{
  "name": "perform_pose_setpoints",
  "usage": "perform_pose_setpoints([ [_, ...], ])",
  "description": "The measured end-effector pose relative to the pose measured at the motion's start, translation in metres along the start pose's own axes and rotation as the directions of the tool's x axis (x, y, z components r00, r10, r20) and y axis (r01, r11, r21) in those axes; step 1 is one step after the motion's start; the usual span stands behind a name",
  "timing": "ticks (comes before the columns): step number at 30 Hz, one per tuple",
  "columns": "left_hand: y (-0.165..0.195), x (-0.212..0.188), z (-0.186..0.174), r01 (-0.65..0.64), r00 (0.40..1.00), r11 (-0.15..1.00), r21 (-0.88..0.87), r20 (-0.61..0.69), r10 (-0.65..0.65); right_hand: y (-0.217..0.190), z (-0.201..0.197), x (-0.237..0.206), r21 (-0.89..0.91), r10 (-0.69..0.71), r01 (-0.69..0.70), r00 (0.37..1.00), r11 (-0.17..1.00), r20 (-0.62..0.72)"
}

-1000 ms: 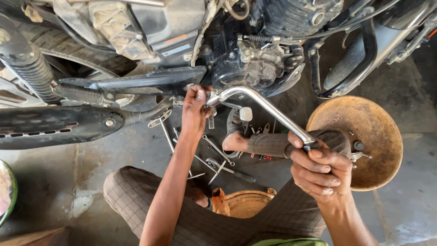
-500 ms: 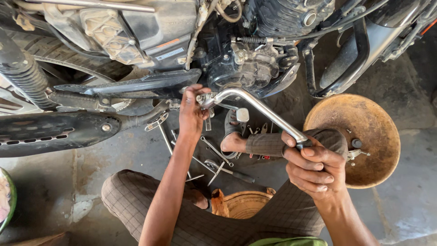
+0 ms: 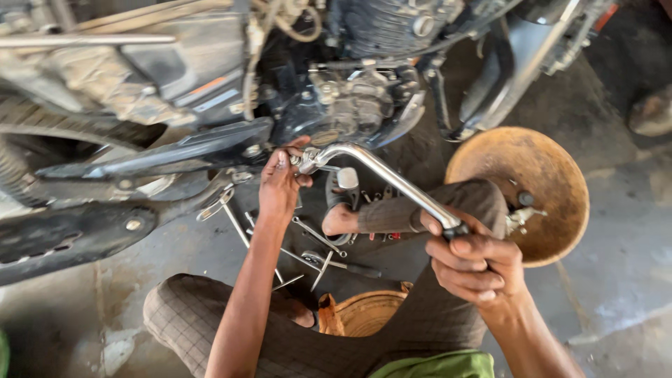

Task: The person is working on a motorcycle engine, using various tools to tighten and adjust components. They are seated on the floor, manipulating bolts and parts with wrenches and screwdrivers.

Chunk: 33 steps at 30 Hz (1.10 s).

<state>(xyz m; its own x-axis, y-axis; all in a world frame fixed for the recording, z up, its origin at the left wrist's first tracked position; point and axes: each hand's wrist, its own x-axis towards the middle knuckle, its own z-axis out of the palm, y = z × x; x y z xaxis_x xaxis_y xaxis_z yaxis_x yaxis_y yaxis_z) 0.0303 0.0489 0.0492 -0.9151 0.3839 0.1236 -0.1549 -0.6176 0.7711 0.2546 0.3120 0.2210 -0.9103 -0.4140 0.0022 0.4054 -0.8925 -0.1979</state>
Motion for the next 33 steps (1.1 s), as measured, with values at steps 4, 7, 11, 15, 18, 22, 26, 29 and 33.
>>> perform_pose_setpoints([
  [4,-0.002,0.005,0.021,0.054,0.998,0.994,0.097,0.014,-0.056,-0.025,0.003,-0.086,-0.147,-0.044,0.018,0.984,0.989,-0.171],
  [7,0.001,0.009,0.024,0.073,0.996,0.98,0.183,0.035,-0.081,-0.059,0.01,-0.18,-0.591,-0.148,-0.05,0.948,0.805,-0.282],
  [11,-0.005,0.014,0.021,0.115,0.993,0.932,0.343,-0.04,-0.108,-0.074,-0.011,-0.279,-0.864,-0.37,-0.287,0.814,0.413,-0.447],
  [15,-0.009,0.007,0.021,0.114,0.992,0.919,0.378,0.0,-0.124,-0.049,-0.098,-0.323,-0.779,-0.711,-0.331,0.323,0.533,-0.624],
  [18,0.003,-0.011,0.02,0.115,0.992,0.883,0.455,-0.003,-0.127,-0.038,-0.209,-0.336,-0.686,-0.832,-0.591,0.046,0.423,-0.553],
  [22,0.025,-0.039,0.015,0.124,0.992,0.839,0.529,-0.034,-0.126,-0.043,-0.337,-0.357,-0.446,-0.92,-0.878,0.014,0.176,-0.392],
  [26,0.038,-0.067,0.011,0.178,0.983,0.779,0.601,-0.152,-0.108,-0.021,-0.401,-0.336,-0.234,-0.863,-0.95,-0.065,0.207,-0.501],
  [29,0.042,-0.081,0.007,0.214,0.967,0.772,0.599,-0.241,-0.082,-0.006,-0.419,-0.292,-0.043,-0.796,-0.994,-0.051,0.097,-0.603],
  [33,0.044,-0.098,-0.001,0.255,0.938,0.763,0.595,-0.343,-0.046,0.006,-0.426,-0.22,-0.03,-0.834,-0.887,0.445,-0.462,-0.325],
])
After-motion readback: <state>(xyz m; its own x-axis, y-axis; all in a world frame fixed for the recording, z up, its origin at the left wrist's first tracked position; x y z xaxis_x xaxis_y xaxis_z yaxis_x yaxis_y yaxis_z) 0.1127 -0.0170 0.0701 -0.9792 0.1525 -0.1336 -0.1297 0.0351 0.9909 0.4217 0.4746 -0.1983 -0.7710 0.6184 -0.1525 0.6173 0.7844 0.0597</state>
